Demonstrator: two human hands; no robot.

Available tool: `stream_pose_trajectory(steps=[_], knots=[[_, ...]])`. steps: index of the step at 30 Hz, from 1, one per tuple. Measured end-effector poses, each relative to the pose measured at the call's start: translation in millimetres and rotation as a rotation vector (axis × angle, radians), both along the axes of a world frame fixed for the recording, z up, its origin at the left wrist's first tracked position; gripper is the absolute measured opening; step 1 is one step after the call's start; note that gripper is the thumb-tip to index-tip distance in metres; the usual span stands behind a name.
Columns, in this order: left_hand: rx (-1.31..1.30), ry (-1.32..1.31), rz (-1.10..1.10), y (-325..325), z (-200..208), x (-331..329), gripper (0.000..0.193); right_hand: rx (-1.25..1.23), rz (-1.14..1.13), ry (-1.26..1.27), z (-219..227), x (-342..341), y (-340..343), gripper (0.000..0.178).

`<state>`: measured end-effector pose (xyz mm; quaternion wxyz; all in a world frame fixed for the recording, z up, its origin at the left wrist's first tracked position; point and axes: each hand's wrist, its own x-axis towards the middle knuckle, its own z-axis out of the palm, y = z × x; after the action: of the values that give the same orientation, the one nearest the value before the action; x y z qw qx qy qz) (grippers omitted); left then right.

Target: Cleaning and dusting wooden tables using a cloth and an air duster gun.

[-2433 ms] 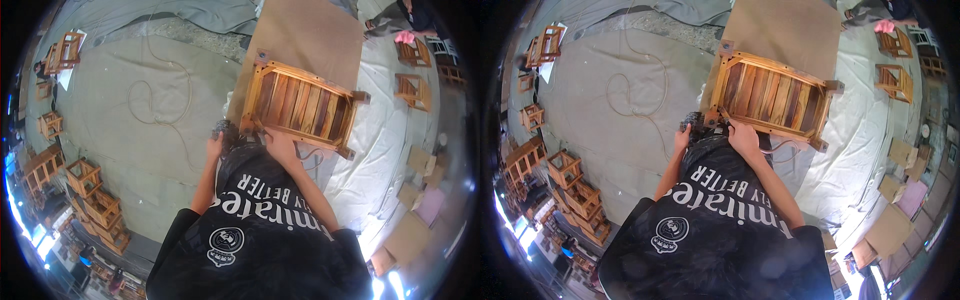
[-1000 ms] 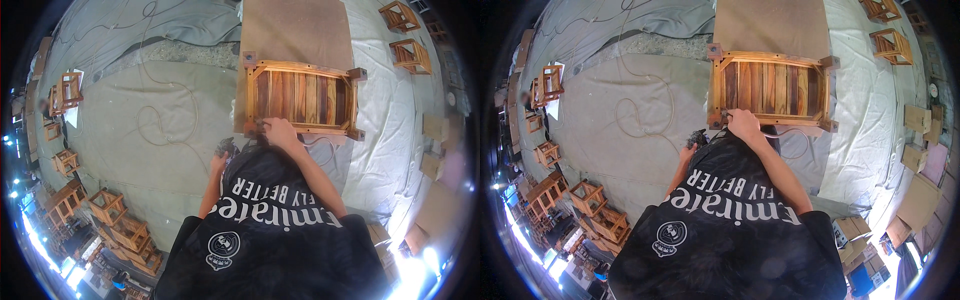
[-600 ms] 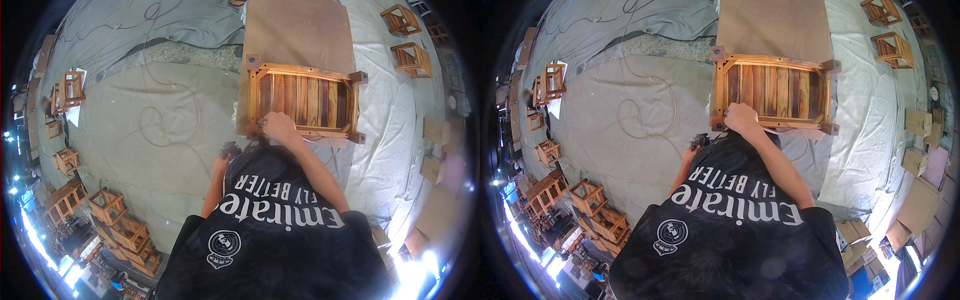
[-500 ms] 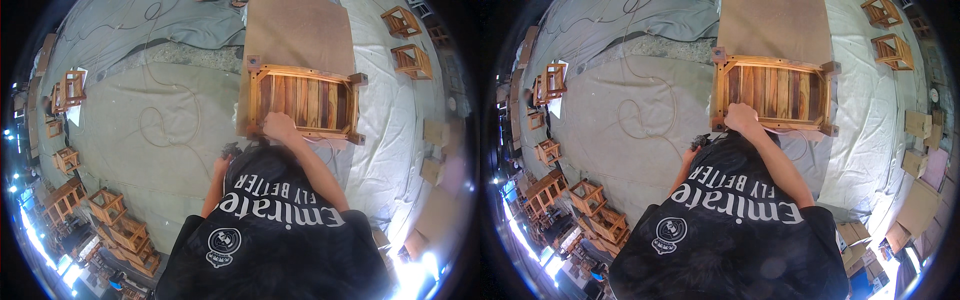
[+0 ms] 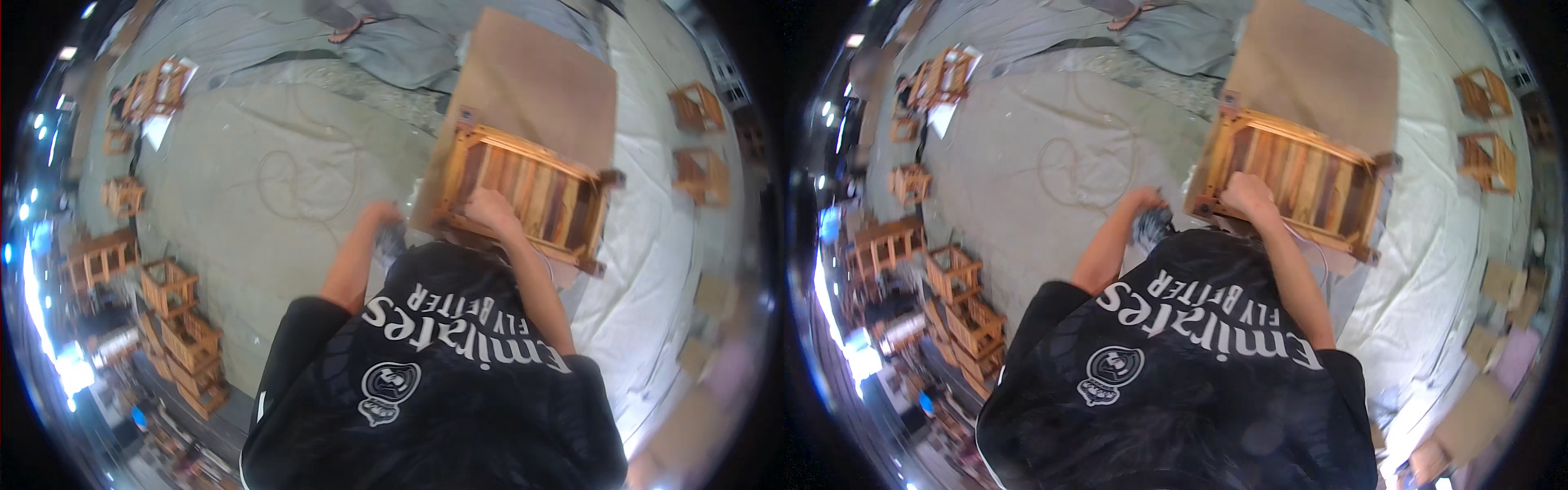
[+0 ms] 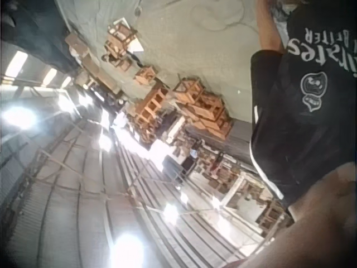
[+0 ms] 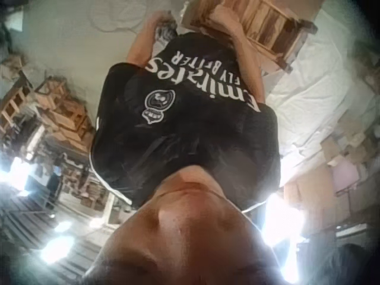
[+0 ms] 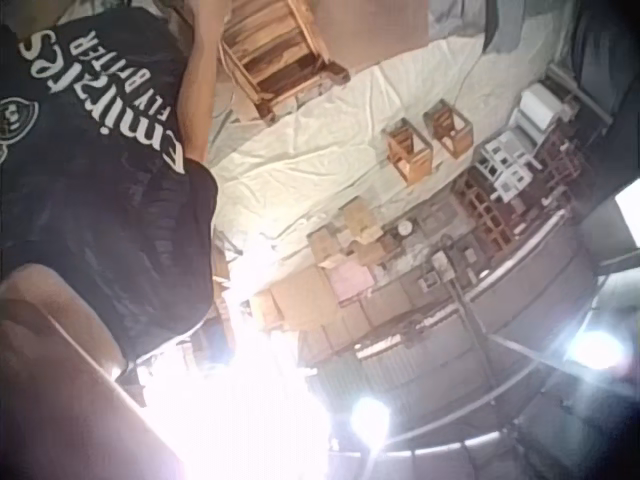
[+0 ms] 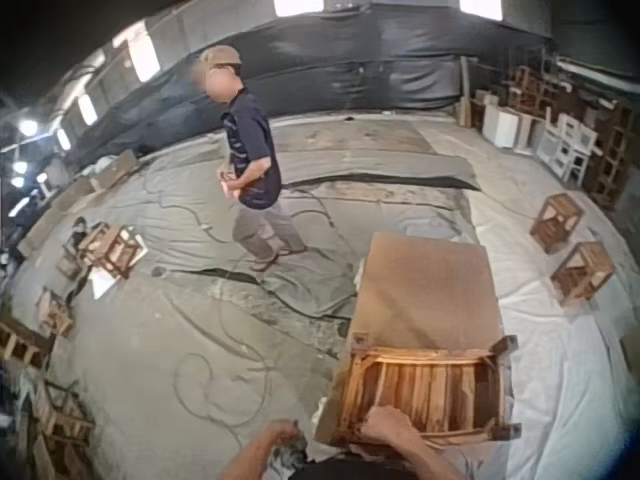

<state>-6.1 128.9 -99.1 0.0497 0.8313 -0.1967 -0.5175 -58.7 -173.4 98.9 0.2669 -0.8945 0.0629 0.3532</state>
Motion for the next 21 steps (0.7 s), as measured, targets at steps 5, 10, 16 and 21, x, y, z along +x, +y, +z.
stream_pose_trajectory(steps=[5, 10, 16, 21], knots=[[-0.23, -0.283, -0.077, -175.6, 270.4, 67.9, 0.063, -0.066, -0.052, -0.063, -19.1, -15.9, -13.6, 0.036], [-0.855, -0.571, -0.316, -200.1, 429.8, -25.2, 0.059, -0.088, 0.096, -0.127, -54.1, -18.6, -29.4, 0.034], [-1.774, 0.664, -0.566, -209.8, 458.3, -98.1, 0.027, -0.058, 0.059, -0.094, -12.0, -5.9, -30.7, 0.033], [-1.934, 1.09, -0.489, -244.4, 448.3, -142.1, 0.026, -0.008, 0.086, 0.032, -8.1, -5.5, -42.7, 0.034]])
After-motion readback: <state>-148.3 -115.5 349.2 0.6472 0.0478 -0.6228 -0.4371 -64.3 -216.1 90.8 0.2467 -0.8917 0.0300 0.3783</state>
